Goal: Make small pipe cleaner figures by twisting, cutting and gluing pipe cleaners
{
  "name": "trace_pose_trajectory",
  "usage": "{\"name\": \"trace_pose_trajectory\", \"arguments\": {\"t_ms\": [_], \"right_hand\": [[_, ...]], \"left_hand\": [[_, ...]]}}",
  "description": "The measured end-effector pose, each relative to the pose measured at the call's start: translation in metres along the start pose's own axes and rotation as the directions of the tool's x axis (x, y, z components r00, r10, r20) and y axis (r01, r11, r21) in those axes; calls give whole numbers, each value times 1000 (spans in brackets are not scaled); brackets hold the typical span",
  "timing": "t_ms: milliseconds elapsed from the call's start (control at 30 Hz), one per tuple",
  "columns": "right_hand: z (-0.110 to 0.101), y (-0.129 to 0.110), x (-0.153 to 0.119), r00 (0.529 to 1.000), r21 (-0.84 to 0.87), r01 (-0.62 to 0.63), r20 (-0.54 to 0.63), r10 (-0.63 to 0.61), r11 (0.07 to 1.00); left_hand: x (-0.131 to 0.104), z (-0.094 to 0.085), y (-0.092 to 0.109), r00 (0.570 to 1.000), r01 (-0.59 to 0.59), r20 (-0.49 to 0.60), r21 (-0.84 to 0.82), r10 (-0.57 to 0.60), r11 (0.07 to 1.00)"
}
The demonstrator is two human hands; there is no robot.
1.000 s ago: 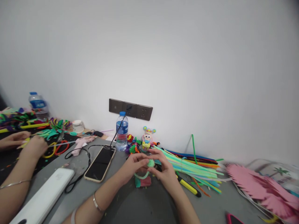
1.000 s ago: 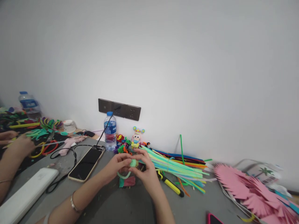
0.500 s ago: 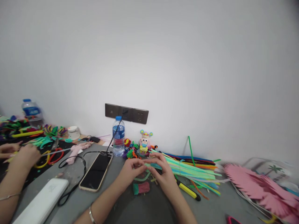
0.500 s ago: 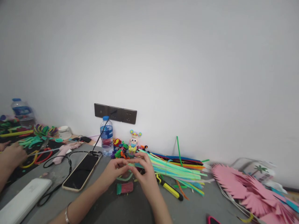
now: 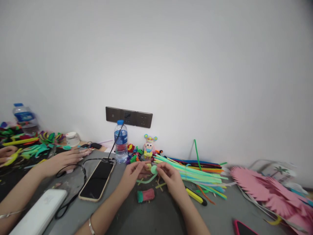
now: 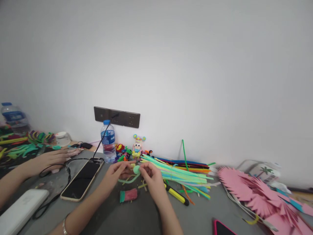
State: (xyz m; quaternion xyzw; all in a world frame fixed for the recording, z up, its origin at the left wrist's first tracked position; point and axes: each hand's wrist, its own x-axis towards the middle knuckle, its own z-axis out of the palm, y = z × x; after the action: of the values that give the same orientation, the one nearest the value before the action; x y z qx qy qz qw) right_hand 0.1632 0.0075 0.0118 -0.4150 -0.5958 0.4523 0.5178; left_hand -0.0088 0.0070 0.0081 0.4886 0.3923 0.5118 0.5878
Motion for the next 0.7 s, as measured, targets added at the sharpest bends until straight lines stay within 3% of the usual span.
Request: {"name": "trace_pose_trajectory", "arguments": {"t_ms": [133,700], "right_hand": [[-1,0,2,996,100,-87,7,87,991],[9,7,1,977,214,-210,28,209,954]], "left_hand": [[3,-3,-4,997,-45,-62,36,47,998],[1,4,-11,992,-119,-16,113,122,986]]}}
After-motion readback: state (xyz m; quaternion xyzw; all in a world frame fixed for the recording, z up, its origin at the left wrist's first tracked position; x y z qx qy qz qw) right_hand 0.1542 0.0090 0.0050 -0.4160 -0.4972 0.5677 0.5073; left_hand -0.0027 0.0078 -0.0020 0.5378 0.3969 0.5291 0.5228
